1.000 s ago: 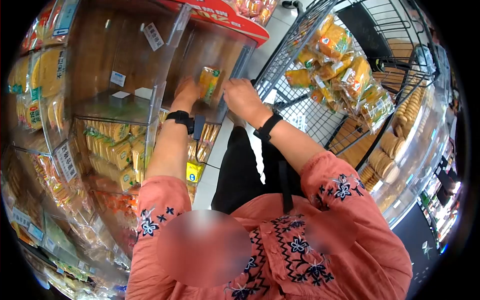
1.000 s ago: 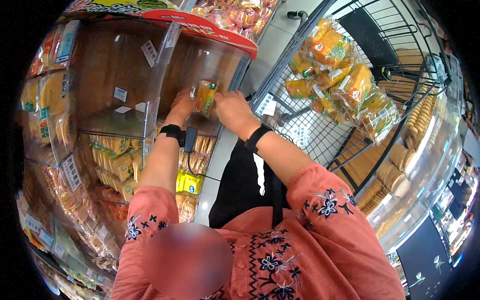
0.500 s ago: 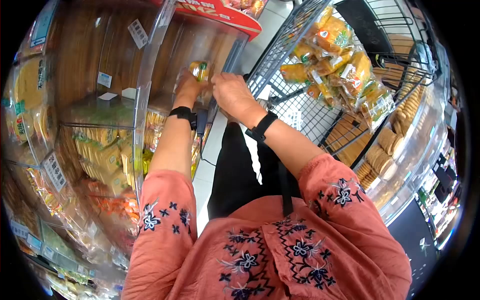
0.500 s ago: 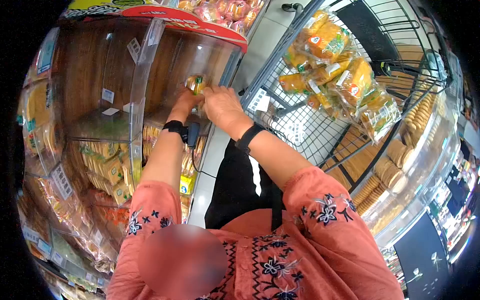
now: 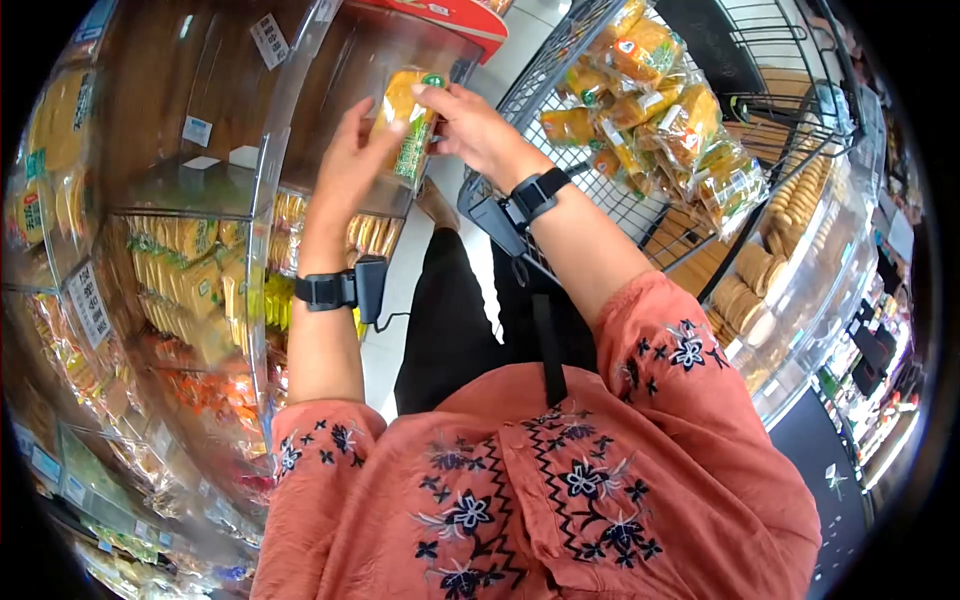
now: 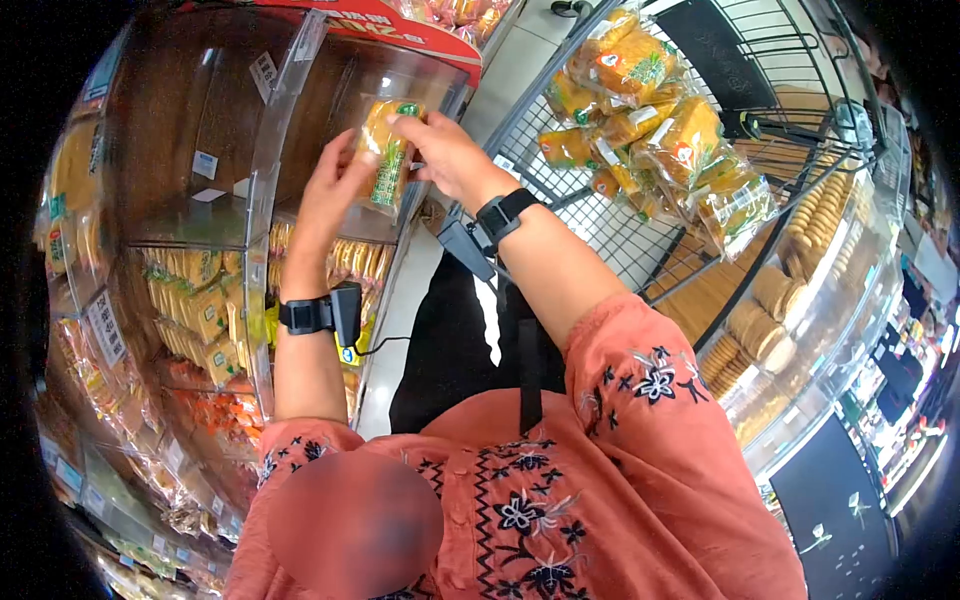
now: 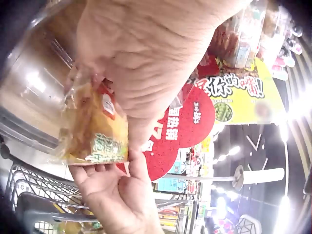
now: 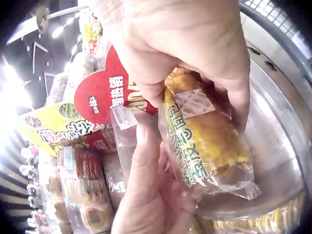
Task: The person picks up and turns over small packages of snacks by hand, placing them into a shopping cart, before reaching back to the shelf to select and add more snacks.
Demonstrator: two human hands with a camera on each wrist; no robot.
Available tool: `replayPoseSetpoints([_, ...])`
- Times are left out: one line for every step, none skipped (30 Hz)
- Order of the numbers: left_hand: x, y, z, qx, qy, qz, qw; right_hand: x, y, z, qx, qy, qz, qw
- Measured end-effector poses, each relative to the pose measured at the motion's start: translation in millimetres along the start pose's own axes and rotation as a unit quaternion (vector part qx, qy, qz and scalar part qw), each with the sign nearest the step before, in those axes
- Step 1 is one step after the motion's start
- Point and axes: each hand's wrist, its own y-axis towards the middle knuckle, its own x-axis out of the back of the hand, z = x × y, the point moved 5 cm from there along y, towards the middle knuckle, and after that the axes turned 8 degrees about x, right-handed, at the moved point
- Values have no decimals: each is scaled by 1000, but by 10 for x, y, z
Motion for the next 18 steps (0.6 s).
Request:
replayPoseSetpoints([48,-31,42,-34,-62,-15,997,15,-21,-4,-14,14,14,1000])
replayPoseSetpoints([86,-43,82,-13,-83,-5,996,29,-29,-3,-16,25,20,999])
replayPoseSetpoints([128,-67,119,8,-106,5,994,26,-50,-4,-20,36,27,999])
replayPoseSetpoints([141,-95,161,31,-128,15,991,23,-73,-16,-25,48,34,998])
replayPoseSetpoints([146,-117,179,32,-132,8,991,27,-89,-28,-27,55,39,997])
replayPoseSetpoints([148,-130,199,33,-132,11,991,26,-101,-40,-28,63,45,997])
replayPoseSetpoints([150,-138,220,35,-132,15,990,27,-110,-50,-28,71,50,996])
replayPoseSetpoints([154,-146,233,36,-131,20,991,30,-118,-61,-28,72,52,996])
replayPoseSetpoints([151,-165,215,43,-130,26,990,23,-132,-65,-28,74,53,995])
replayPoseSetpoints([149,-184,193,50,-130,32,990,16,-144,-69,-27,75,54,995])
replayPoseSetpoints([142,-206,163,57,-129,39,989,11,-151,-73,-27,75,54,995])
replayPoseSetpoints([130,-233,116,62,-111,47,991,5,-157,-73,-28,75,53,995])
replayPoseSetpoints([118,-260,62,67,-94,55,992,-4,-162,-70,-28,75,53,995])
replayPoseSetpoints([111,-270,33,71,-76,62,993,-5,-163,-78,-25,73,52,996])
replayPoseSetpoints([83,-258,50,79,-49,93,991,0,-157,-98,-21,72,52,996])
replayPoseSetpoints([72,-213,64,83,-17,123,989,-3,-128,-106,-13,74,54,996])
replayPoseSetpoints([50,-213,63,88,-37,135,986,-16,-132,-93,-4,83,78,993])
replayPoseSetpoints([38,-134,107,103,-40,149,983,-19,-108,-115,-2,85,55,995])
